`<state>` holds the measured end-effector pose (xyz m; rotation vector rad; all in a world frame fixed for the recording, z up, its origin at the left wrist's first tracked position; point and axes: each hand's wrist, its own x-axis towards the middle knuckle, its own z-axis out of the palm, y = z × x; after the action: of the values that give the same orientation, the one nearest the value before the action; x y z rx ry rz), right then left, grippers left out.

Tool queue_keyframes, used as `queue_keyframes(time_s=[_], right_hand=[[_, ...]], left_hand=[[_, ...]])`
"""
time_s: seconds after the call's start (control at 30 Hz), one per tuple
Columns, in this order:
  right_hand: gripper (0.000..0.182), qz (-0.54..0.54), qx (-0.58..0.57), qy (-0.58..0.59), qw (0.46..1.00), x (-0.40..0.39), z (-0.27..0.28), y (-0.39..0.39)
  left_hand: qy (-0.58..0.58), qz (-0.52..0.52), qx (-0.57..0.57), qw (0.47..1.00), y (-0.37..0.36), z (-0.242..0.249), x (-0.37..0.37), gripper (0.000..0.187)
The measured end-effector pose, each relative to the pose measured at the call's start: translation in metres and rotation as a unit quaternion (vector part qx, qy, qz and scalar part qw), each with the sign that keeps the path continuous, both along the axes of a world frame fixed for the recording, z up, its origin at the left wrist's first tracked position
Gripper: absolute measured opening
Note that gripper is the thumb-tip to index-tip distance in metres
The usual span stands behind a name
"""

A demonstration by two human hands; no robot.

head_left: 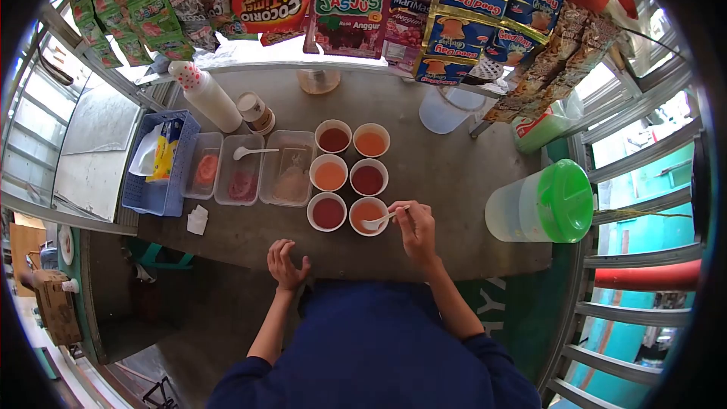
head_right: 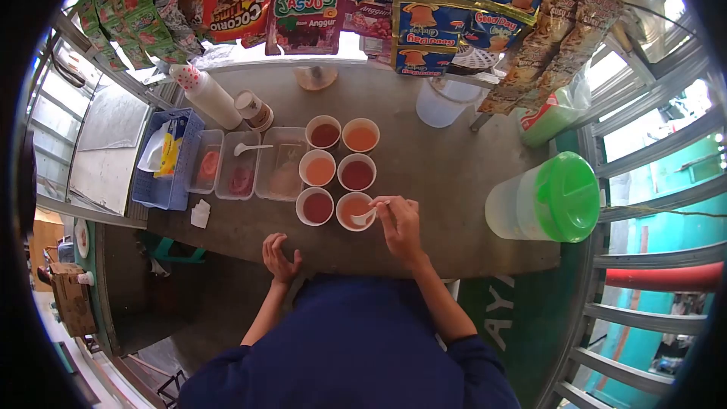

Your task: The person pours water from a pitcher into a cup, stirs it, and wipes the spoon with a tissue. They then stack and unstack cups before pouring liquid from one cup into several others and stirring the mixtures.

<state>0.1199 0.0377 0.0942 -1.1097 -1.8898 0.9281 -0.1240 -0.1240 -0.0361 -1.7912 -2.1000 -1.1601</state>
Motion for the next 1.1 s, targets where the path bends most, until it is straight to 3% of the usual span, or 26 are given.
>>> queue_keyframes(time_s=[0.1,0.17,0.33,0.47,0.5,0.57,0.6,0.67,0.77,0.8,0.87,0.93,1.1], right_hand=[[0.021,-0.006,-0.025,0.013,1.0,0.004,0.003,-0.012],[0.023,-0.064,-0.118,0.172,0.976,0.003,-0.004,-0.021],[0.023,-0.116,-0.163,0.263,0.944,-0.002,-0.011,-0.03],[0.022,-0.201,-0.162,0.313,0.914,-0.015,-0.021,-0.046],[0.022,-0.203,-0.161,0.314,0.913,-0.019,-0.021,-0.049],[0.021,-0.214,-0.09,0.306,0.923,-0.025,-0.019,-0.056],[0.021,-0.22,-0.086,0.306,0.922,-0.029,-0.016,-0.06],[0.02,-0.22,-0.015,0.179,0.959,-0.037,-0.006,-0.067],[0.018,-0.214,0.037,0.088,0.972,-0.047,0.005,-0.082],[0.018,-0.217,0.039,0.086,0.972,-0.049,0.011,-0.086],[0.016,-0.17,0.12,-0.167,0.964,-0.053,0.021,-0.094],[0.015,-0.188,0.129,-0.173,0.958,-0.06,0.021,-0.106],[0.016,-0.219,0.123,-0.175,0.952,-0.077,0.013,-0.122]], left_hand=[[-0.008,0.01,-0.023,1.0,0.001,0.008,0.002,0.037],[-0.024,0.002,-0.029,0.999,0.001,0.012,0.002,0.034],[-0.067,-0.019,-0.053,0.996,-0.001,0.037,-0.036,0.024],[-0.047,0.183,-0.079,0.979,-0.004,0.059,-0.127,0.023],[-0.047,0.18,-0.079,0.979,-0.009,0.058,-0.153,0.023],[-0.037,0.305,-0.111,0.945,-0.015,0.044,-0.202,0.034],[-0.037,0.299,-0.111,0.947,-0.017,0.036,-0.217,0.034],[0.002,0.373,-0.236,0.897,-0.017,0.031,-0.234,0.039],[-0.012,0.267,-0.323,0.908,-0.018,0.043,-0.243,0.037],[-0.008,0.26,-0.304,0.916,-0.015,0.048,-0.24,0.031],[-0.032,0.226,-0.27,0.935,-0.014,0.048,-0.242,0.028],[-0.086,0.153,-0.17,0.97,-0.012,0.048,-0.243,0.019],[-0.207,0.041,-0.146,0.967,-0.009,0.061,-0.228,0.02]])
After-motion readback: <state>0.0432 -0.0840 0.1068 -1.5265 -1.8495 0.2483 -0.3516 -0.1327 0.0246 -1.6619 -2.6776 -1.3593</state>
